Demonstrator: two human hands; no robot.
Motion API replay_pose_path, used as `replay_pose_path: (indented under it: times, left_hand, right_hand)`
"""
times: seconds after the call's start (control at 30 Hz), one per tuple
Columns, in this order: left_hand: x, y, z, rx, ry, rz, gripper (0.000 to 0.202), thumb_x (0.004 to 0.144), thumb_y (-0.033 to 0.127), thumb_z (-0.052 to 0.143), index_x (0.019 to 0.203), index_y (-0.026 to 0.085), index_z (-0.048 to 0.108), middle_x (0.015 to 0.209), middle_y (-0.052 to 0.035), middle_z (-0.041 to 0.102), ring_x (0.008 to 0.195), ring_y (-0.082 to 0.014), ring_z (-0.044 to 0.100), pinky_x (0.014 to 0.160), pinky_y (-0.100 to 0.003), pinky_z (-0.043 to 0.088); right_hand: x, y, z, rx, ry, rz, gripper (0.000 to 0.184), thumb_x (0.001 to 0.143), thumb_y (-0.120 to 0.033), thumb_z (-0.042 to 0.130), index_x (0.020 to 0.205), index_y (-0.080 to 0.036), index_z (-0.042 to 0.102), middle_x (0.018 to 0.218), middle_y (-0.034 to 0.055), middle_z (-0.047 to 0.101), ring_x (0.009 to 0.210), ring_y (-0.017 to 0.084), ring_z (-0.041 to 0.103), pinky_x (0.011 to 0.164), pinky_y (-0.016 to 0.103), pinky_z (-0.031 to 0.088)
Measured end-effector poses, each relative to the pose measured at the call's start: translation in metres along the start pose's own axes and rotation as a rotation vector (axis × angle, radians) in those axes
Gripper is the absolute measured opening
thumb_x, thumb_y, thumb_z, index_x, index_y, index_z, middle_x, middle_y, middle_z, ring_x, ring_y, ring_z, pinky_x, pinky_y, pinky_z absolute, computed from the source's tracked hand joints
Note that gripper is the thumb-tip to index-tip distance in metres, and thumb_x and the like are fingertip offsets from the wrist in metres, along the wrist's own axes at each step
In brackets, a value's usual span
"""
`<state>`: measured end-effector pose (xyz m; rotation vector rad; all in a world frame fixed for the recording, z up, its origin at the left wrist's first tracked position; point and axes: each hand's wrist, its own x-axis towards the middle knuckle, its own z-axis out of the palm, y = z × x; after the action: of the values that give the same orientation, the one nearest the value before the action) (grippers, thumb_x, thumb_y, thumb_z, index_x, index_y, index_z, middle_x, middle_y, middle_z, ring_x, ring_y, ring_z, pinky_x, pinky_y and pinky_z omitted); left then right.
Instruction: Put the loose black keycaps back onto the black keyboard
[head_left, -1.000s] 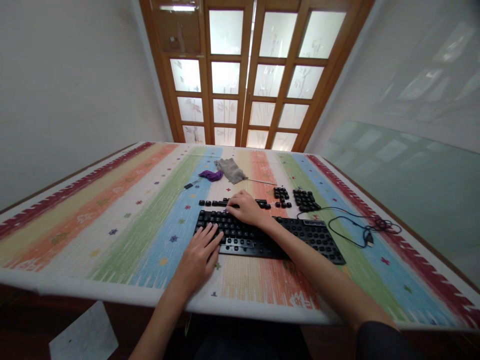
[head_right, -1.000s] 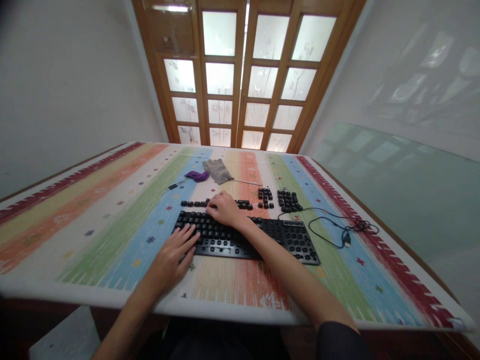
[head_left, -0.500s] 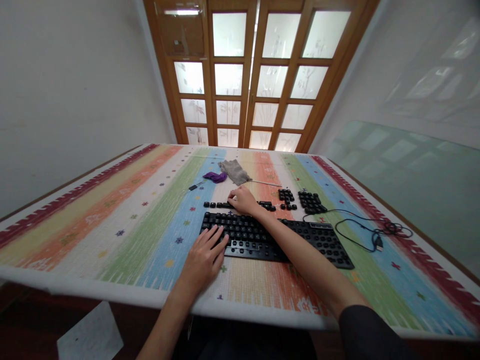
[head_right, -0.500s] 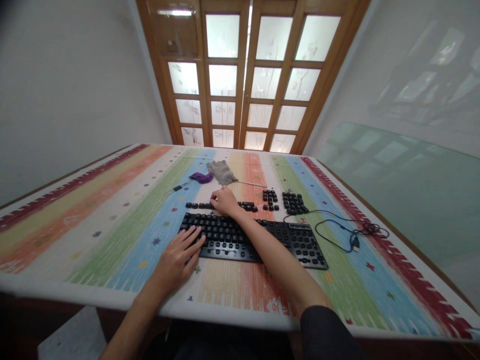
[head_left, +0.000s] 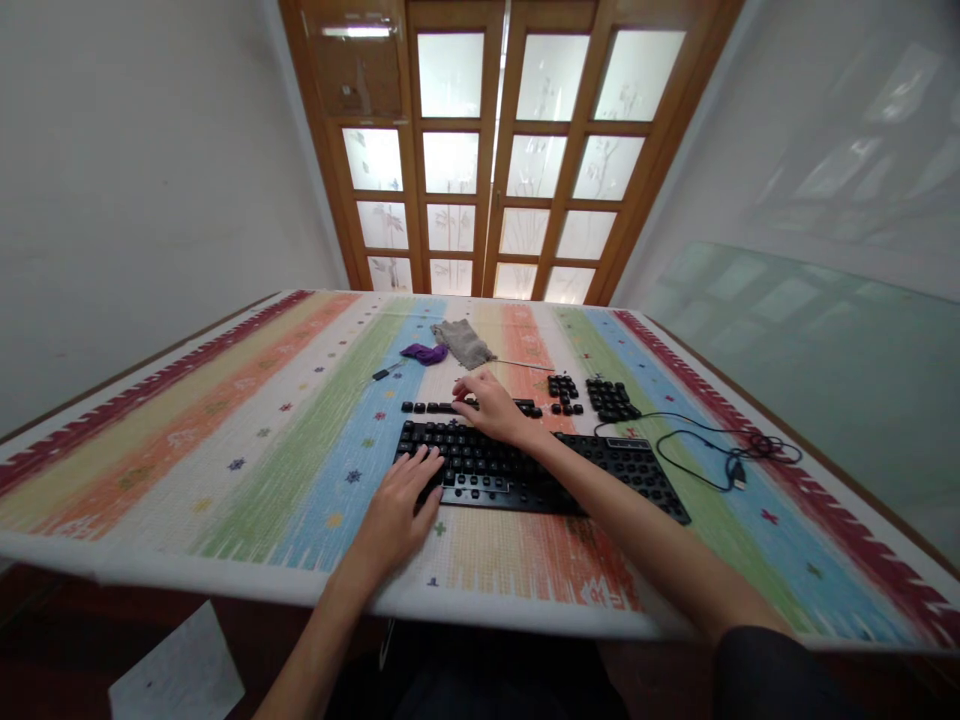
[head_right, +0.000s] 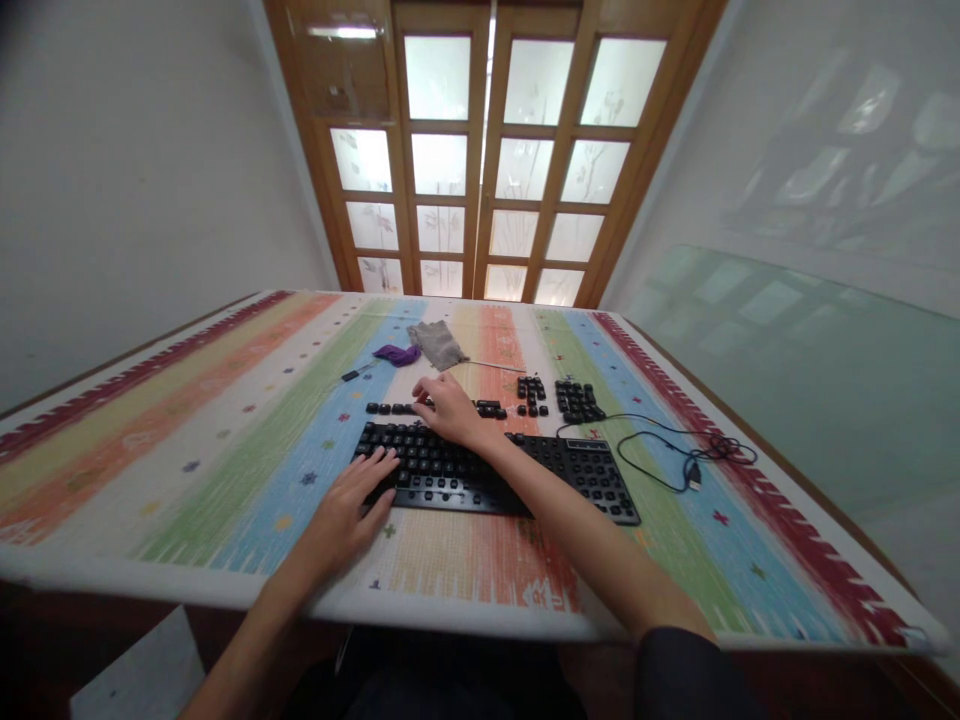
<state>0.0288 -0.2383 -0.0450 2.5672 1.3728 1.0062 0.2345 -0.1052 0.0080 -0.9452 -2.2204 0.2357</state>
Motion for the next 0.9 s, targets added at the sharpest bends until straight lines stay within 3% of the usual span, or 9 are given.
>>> replay_pose_path:
  times: [0.17,0.3,0.43,0.9]
  left_hand:
    - [0.003,-0.001,-0.007,-0.012,-0.021,-0.002,0.041,0.096,0.026,0.051,0.137,0.021,0.055,0.14,-0.009,0.059,0.135,-0.0279,0.052,0.112,-0.053,0.042]
    - [0.008,-0.004,-0.012,0.0,-0.008,0.051,0.034,0.096,0.026,0.053,0.128,0.02,0.062,0.131,-0.0088,0.066,0.131,-0.0285,0.055,0.108,-0.052,0.047]
    - [0.014,-0.004,-0.014,-0.001,0.02,0.092,0.031,0.094,0.024,0.057,0.122,0.019,0.066,0.127,-0.0094,0.068,0.129,-0.0296,0.055,0.106,-0.053,0.048]
    - [0.025,0.007,-0.009,-0.08,0.015,0.102,0.025,0.092,0.021,0.059,0.115,0.022,0.068,0.125,-0.0082,0.069,0.128,-0.0292,0.055,0.105,-0.055,0.048]
  right_hand:
    - [-0.035,-0.037,-0.012,0.081,-0.043,-0.138,0.008,0.089,-0.015,0.065,0.094,-0.019,0.06,0.09,0.0058,0.068,0.092,0.022,0.054,0.084,0.036,0.047]
    - [-0.056,-0.054,-0.013,-0.04,-0.113,-0.271,0.0,0.093,-0.019,0.061,0.094,-0.019,0.061,0.086,0.0066,0.066,0.09,0.023,0.051,0.082,0.035,0.045]
    - [-0.067,-0.054,-0.008,-0.124,-0.136,-0.32,0.006,0.095,-0.021,0.058,0.092,-0.017,0.061,0.083,0.0071,0.065,0.086,0.022,0.05,0.082,0.035,0.044]
    - [-0.085,-0.05,0.0,-0.119,-0.036,-0.32,0.01,0.095,-0.018,0.057,0.087,-0.017,0.064,0.081,0.0068,0.066,0.083,0.021,0.05,0.077,0.034,0.045]
